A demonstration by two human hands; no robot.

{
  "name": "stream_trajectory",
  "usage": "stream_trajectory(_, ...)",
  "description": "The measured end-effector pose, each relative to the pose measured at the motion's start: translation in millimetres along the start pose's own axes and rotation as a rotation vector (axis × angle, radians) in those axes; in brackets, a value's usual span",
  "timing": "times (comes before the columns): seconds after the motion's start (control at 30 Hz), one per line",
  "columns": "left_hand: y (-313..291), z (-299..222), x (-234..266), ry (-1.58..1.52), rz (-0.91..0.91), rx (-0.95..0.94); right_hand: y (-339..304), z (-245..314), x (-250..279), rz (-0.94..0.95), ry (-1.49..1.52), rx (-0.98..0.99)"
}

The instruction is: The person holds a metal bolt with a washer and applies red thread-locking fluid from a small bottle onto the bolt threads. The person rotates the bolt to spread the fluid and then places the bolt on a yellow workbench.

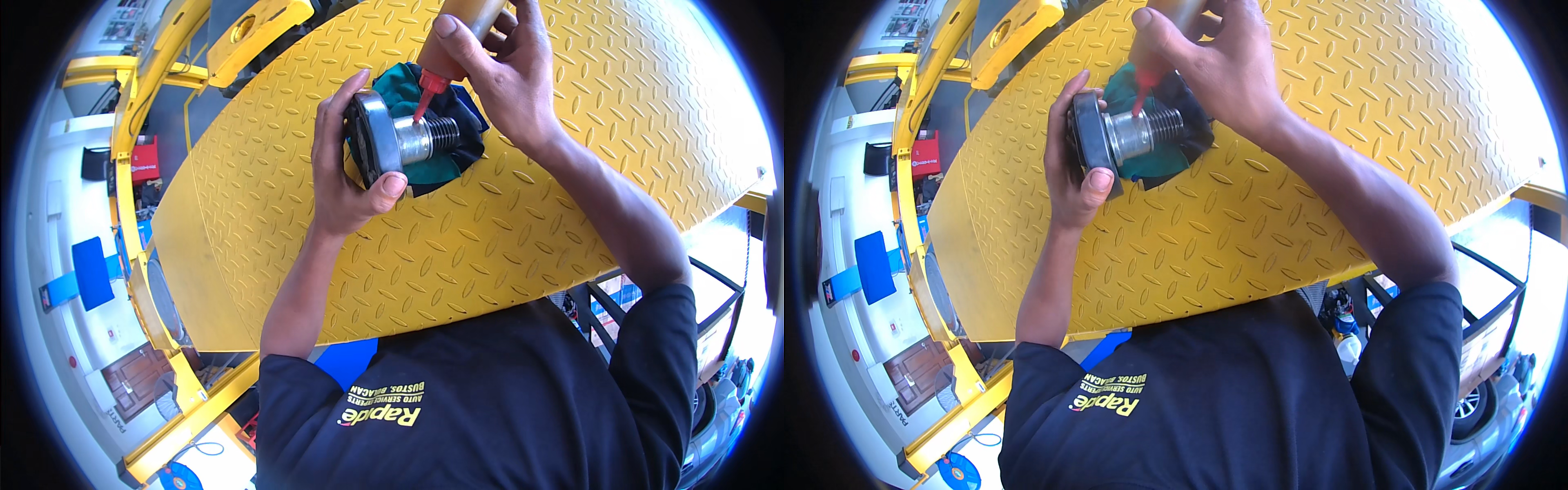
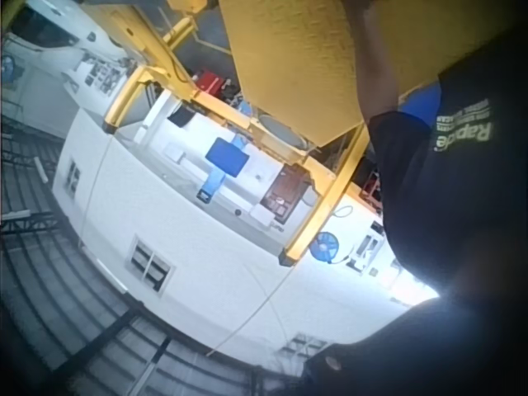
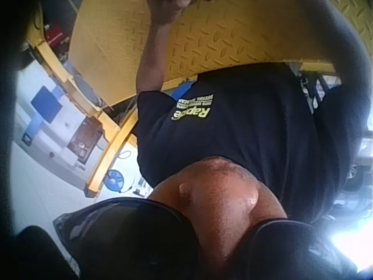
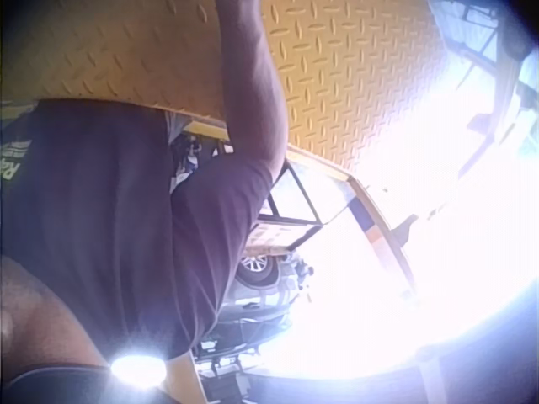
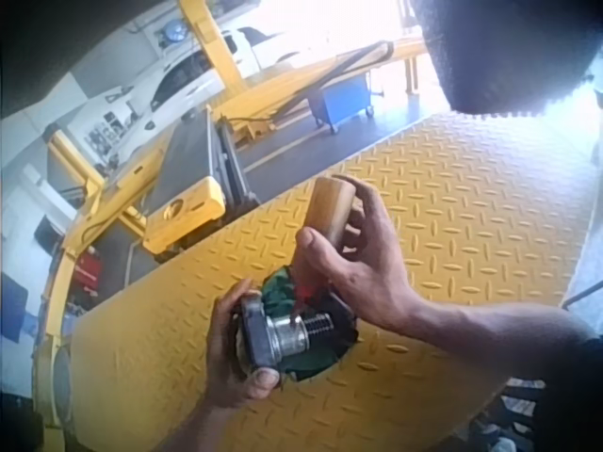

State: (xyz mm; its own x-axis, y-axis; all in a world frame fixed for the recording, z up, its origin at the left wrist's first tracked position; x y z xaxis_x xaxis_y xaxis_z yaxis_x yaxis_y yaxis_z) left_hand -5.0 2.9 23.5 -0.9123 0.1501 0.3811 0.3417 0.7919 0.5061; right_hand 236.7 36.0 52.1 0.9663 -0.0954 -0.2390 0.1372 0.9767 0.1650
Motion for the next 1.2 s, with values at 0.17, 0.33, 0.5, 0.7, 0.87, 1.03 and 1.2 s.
stream_trajectory(0.17,16,-21,14,0.29,0.137,-0.339,7,-12,1,-0.033,0.132,-0.136)
stream_trajectory(0.33,22,-32,22,0.372,0.261,-0.433,8,6,15,0.052,0.071,-0.309)
stream_trajectory(0.5,35,-27,36,0.302,0.343,-0.312,11,-6,8,-0.041,0.069,-0.243)
stream_trajectory(0.7,37,-7,30,0.167,0.269,-0.254,1,-7,0,-0.059,0.086,0.002)
stream_trajectory(0.87,37,3,21,0.063,0.203,-0.211,-7,6,-2,-0.038,0.017,0.031)
stream_trajectory(1.03,38,8,17,0.037,0.189,-0.222,-2,-2,-1,-0.059,0.01,0.029)
stream_trajectory(1.2,35,14,14,0.019,0.155,-0.231,2,-2,-2,-0.07,-0.004,0.043)
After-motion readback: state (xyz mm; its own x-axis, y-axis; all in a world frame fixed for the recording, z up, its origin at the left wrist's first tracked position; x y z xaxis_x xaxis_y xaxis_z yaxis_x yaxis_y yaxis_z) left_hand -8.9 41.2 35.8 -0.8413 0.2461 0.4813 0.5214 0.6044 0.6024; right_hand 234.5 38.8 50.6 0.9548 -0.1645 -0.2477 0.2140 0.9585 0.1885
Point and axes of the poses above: each hand's wrist, its own y-axis towards the middle knuckle, its own x-axis out of the back of the hand, z = x × y, the point moved 2 cm from there along y, towards the middle knuckle, and after that the axes turned 6 degrees about -x, right-handed, at the moved point
